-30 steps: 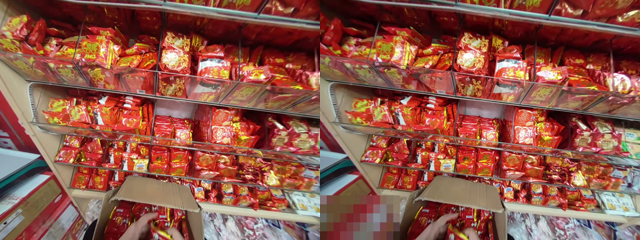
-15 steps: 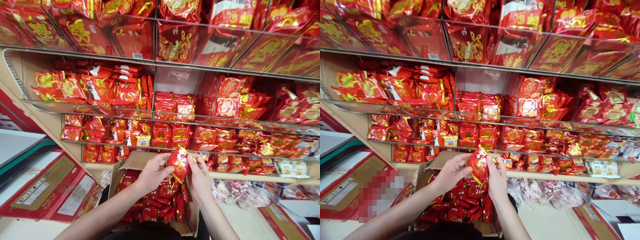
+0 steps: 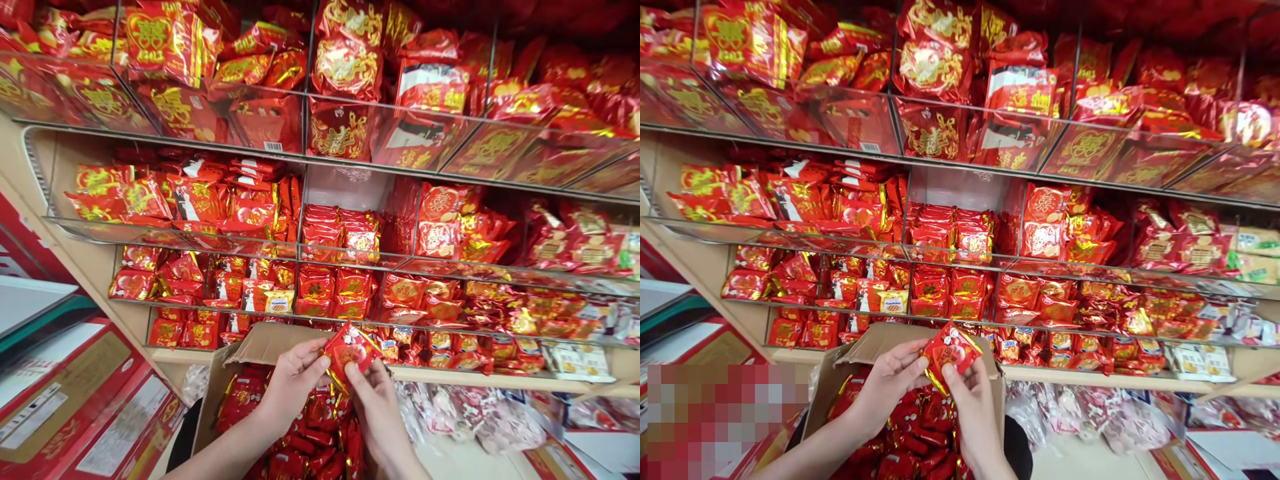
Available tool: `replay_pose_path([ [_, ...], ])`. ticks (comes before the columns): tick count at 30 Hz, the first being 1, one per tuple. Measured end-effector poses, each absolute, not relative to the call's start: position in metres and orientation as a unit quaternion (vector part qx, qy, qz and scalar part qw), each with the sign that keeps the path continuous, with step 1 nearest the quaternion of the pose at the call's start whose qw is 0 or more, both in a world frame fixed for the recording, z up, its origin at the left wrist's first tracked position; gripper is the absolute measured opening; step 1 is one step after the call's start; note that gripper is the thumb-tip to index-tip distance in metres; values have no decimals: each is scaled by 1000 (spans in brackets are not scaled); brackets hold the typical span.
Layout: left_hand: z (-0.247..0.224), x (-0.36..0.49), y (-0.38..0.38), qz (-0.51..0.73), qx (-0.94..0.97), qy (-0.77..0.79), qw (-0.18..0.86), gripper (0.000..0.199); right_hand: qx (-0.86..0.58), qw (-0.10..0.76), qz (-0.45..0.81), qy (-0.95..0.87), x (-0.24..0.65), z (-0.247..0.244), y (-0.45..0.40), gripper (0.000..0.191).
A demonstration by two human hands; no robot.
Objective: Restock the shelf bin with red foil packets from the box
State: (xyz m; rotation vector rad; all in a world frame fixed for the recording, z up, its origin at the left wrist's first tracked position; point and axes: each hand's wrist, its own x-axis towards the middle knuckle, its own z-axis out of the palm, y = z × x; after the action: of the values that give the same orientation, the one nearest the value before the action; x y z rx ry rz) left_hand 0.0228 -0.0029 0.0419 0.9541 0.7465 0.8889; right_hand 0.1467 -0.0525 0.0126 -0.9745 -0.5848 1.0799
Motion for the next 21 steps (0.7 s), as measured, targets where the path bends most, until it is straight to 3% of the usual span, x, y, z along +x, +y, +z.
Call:
replay_pose_path([
  [3, 34, 21, -4, 385, 446, 336, 734, 43, -437, 664, 541, -273, 143, 1, -57, 30],
  [5, 30, 17, -4, 382, 472, 326, 725, 41, -471, 648, 501, -328, 148, 5, -59, 32],
  [8, 24, 8, -4, 381, 521, 334, 687, 38, -527, 623, 351, -459, 171, 39, -54, 28],
  [12, 16, -2, -7, 336, 575, 370, 648, 29, -559, 580, 32, -591, 216, 127, -22, 31],
  [14, 10, -4, -11, 313, 592, 378, 640, 24, -561, 503, -128, -645, 234, 171, 5, 27],
  [16, 2, -5, -15, 294, 606, 382, 633, 22, -582, 395, -200, -682, 245, 203, 37, 29],
  [19, -14, -9, -18, 268, 619, 387, 629, 21, -648, 191, -141, -723, 251, 225, 79, 35],
  [21, -25, -15, -18, 246, 630, 383, 629, 21, -670, 100, -75, -732, 248, 226, 97, 37],
])
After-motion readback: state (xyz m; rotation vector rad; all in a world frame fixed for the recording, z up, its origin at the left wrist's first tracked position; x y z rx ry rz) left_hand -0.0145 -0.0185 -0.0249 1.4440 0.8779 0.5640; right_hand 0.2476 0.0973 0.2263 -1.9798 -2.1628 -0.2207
